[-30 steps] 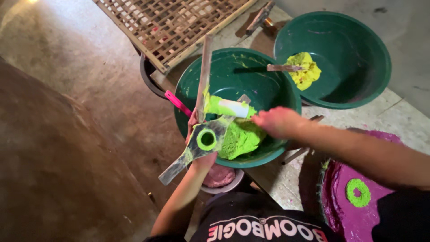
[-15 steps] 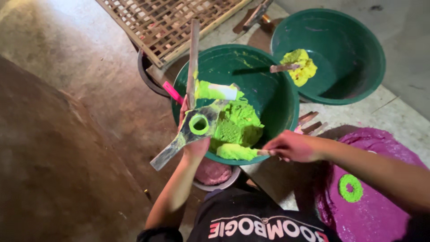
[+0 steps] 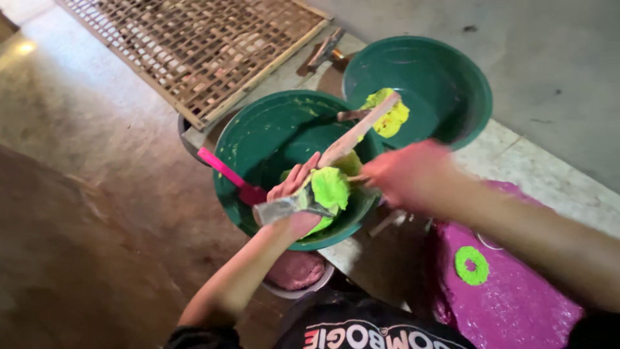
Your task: The person uses a wooden press to scoop green and yellow dough from green bowls and forms ring-shaped pieces on a pink surface. They repeatedly press the dough, release the shaped rings, and arrange them in rows. The process continues with multiple batches of dough being shaped and placed on the surface.
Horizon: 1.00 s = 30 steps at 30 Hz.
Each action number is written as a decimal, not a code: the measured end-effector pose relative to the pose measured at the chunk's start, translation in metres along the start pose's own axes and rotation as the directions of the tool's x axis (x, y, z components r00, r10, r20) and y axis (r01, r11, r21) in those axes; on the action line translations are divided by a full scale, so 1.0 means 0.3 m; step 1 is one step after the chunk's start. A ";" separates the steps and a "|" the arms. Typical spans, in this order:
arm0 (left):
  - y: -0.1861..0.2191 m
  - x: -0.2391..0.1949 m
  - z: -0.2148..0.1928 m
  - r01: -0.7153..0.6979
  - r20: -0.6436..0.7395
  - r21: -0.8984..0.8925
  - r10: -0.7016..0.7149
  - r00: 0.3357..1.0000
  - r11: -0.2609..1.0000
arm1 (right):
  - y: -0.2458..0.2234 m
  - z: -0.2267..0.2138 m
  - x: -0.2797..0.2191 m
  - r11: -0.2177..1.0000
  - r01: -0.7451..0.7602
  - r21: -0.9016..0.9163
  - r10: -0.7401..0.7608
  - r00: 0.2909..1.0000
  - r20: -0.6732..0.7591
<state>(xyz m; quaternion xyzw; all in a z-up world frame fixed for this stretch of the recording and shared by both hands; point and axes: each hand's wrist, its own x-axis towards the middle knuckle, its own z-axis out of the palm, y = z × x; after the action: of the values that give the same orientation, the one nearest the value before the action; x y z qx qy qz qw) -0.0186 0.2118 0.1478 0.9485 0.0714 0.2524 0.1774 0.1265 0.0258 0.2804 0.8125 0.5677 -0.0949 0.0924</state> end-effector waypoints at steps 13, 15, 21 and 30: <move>-0.036 -0.018 0.005 0.129 0.162 -0.095 -0.112 0.980 0.987 | -0.109 -0.123 -0.258 0.944 0.069 -0.321 -0.096 0.993 -0.070; 0.002 -0.012 0.017 0.191 0.292 -0.101 -0.154 0.944 0.976 | -0.147 -0.027 -0.149 0.895 0.145 -0.423 -0.174 0.984 -0.031; 0.001 -0.005 0.035 -0.135 -0.081 0.148 0.148 0.986 0.980 | -0.180 0.023 -0.145 0.919 0.160 -0.359 -0.222 0.965 -0.138; -0.030 -0.010 -0.009 0.050 0.055 -0.161 -0.042 0.998 0.986 | -0.216 -0.008 -0.084 0.879 0.067 -0.472 -0.153 0.977 -0.147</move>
<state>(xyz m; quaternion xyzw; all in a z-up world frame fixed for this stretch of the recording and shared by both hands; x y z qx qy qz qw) -0.0231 0.2202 0.1454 0.9352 0.0682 0.2288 0.2614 0.0572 0.0255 0.2866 0.7383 0.6252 0.1122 0.2269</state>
